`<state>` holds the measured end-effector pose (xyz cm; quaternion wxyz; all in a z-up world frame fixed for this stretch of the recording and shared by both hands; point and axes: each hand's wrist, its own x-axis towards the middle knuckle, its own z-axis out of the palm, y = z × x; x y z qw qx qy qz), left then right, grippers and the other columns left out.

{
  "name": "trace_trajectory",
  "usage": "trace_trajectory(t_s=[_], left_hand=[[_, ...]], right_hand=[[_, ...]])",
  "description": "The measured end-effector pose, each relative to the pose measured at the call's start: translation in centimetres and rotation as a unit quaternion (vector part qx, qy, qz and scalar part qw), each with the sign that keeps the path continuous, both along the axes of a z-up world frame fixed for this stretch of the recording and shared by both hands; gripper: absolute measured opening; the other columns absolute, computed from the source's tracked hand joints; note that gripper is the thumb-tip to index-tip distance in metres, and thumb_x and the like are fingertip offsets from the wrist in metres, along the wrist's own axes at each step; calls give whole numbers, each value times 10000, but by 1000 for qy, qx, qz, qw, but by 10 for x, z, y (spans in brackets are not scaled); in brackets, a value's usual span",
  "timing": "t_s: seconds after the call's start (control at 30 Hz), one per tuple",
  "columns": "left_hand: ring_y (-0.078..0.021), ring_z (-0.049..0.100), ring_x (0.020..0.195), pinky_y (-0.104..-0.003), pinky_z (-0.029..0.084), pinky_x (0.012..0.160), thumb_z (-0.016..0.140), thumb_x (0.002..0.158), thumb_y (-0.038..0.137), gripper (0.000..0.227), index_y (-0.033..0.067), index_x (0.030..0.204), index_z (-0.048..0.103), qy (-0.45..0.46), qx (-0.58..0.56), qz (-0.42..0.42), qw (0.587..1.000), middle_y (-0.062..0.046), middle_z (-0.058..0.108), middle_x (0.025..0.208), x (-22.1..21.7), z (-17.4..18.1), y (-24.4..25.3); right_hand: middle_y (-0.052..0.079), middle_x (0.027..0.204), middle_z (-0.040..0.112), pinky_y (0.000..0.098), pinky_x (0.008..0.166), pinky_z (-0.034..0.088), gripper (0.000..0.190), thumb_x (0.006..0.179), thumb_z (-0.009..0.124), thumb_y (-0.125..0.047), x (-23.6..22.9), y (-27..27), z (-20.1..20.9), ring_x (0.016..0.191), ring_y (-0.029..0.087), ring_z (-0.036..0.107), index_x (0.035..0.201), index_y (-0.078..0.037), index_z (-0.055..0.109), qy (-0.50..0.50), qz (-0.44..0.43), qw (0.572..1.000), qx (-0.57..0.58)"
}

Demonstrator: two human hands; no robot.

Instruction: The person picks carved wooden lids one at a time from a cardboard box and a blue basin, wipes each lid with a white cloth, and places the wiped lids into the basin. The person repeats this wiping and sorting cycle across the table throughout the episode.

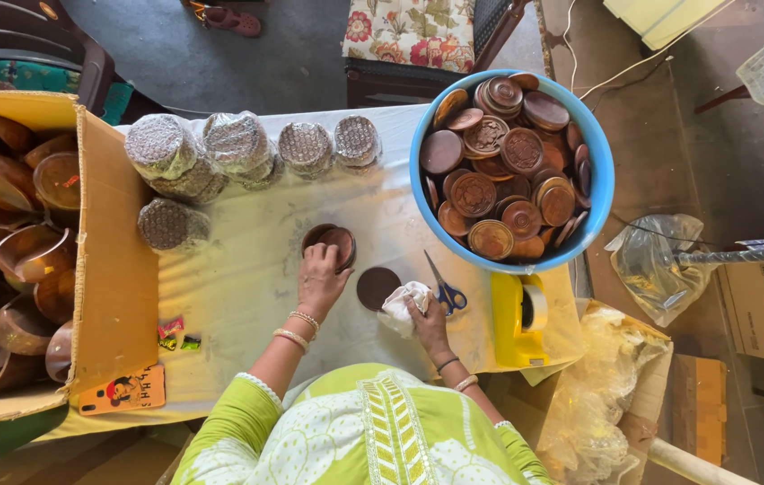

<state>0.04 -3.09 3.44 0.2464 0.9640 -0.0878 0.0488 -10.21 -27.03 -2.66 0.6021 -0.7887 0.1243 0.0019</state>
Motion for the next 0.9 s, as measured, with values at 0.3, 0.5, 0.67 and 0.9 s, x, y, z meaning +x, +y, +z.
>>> trace_trajectory(t_s=[0.3, 0.5, 0.67, 0.9], left_hand=[[-282, 614, 896, -357, 565, 747, 615, 800, 11, 262, 4, 1062, 629, -126, 98, -142, 977, -116, 588, 926, -2, -36, 23], [-278, 630, 997, -374, 565, 793, 654, 865, 60, 120, 47, 982, 629, -165, -2, -201, 966, -91, 603, 974, 2, 39, 6], [-292, 611, 1100, -374, 562, 890, 669, 776, 50, 251, 41, 1025, 643, -222, -51, -319, 920, -93, 609, 1080, 38, 88, -48], [-282, 571, 1205, -360, 542, 984, 721, 794, 34, 292, 76, 1072, 640, -211, -94, -407, 884, -71, 584, 1155, 93, 73, -145]], right_hand=[[130, 948, 747, 348, 786, 552, 350, 944, 721, -298, -7, -6, -10, 850, 215, 690, 1102, 13, 684, 0, -13, 1000, 6], [122, 977, 750, 338, 793, 553, 343, 929, 733, -288, -12, -10, -22, 867, 201, 706, 1119, -6, 690, 14, -37, 999, -26], [121, 984, 752, 340, 797, 557, 314, 928, 737, -270, -14, -14, -27, 869, 203, 708, 1093, -4, 704, 1, -38, 999, -11], [109, 947, 761, 339, 776, 561, 294, 930, 738, -258, -28, -20, -14, 846, 199, 716, 1071, -4, 692, -5, -78, 997, 5]])
